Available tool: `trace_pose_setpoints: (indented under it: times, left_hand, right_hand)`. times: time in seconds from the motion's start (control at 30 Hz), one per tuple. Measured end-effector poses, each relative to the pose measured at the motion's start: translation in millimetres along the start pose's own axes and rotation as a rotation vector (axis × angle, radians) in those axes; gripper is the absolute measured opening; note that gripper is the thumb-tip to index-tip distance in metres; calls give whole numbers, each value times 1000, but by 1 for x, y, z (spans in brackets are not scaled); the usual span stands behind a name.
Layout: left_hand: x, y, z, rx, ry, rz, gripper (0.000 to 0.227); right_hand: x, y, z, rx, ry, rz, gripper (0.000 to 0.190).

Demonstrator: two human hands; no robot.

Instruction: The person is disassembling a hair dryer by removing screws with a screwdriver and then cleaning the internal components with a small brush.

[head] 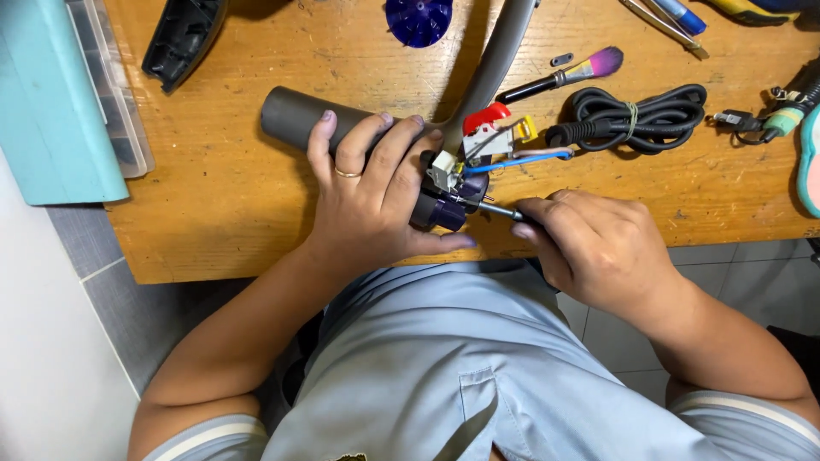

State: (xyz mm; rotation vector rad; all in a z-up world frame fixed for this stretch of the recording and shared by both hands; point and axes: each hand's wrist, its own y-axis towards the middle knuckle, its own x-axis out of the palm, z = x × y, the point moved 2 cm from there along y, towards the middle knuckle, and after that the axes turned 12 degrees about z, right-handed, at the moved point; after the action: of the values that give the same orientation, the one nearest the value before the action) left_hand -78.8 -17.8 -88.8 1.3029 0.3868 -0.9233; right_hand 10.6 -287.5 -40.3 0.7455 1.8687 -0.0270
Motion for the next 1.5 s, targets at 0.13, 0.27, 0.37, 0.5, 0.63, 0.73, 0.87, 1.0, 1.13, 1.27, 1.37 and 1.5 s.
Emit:
trace_pose_setpoints:
  times: [0.13,0.27,0.37,0.5,0.63,0.73,0.87,1.0,1.13,1.27,1.37,1.5]
  left_hand:
    - [1,-4,2,-27,-3,1,94]
    - [1,-4,2,-30,2,-10,89]
    - [2,-5,3,-39,-19,-24,88]
    - [1,-5,3,-45,-6,-44,90]
    - [2,-6,2,-34,12,-34,88]
    - [0,-3,3,-37,10,-37,86]
    - [0,-3,3,-35,12,-30,88]
    - [0,-5,3,-33,6,-26,91]
    - [0,-5,3,-21,19,-26,94]
    - [0,-6,4,-14,19,-27,92]
    - [0,-8,4,-32,17,-41,93]
    - [-2,-4,7,-29,21,-36,87]
  right_hand:
    - [-5,-1,-11,8,-124,-18,39]
    - [-8,-3,-11,36,-84,-64,21]
    - [-10,-3,-20,28,-184,-69,24]
    - [-11,0,-28,98,-205,-96,26]
    - [-13,-2,-23,88,-212,-111,29]
    - [-12,2,-26,92,-204,-132,19]
    - [-7,0,-27,122,-328,-215,18]
    - [-11,4,-26,224,-186,-179,40]
    - [-11,6,-26,150,-167,-134,25]
    - [-4,-1,-23,189,-240,-216,22]
    - [-4,1,-23,288,-82,-218,36]
    - [-7,3,-25,224,-91,-108,26]
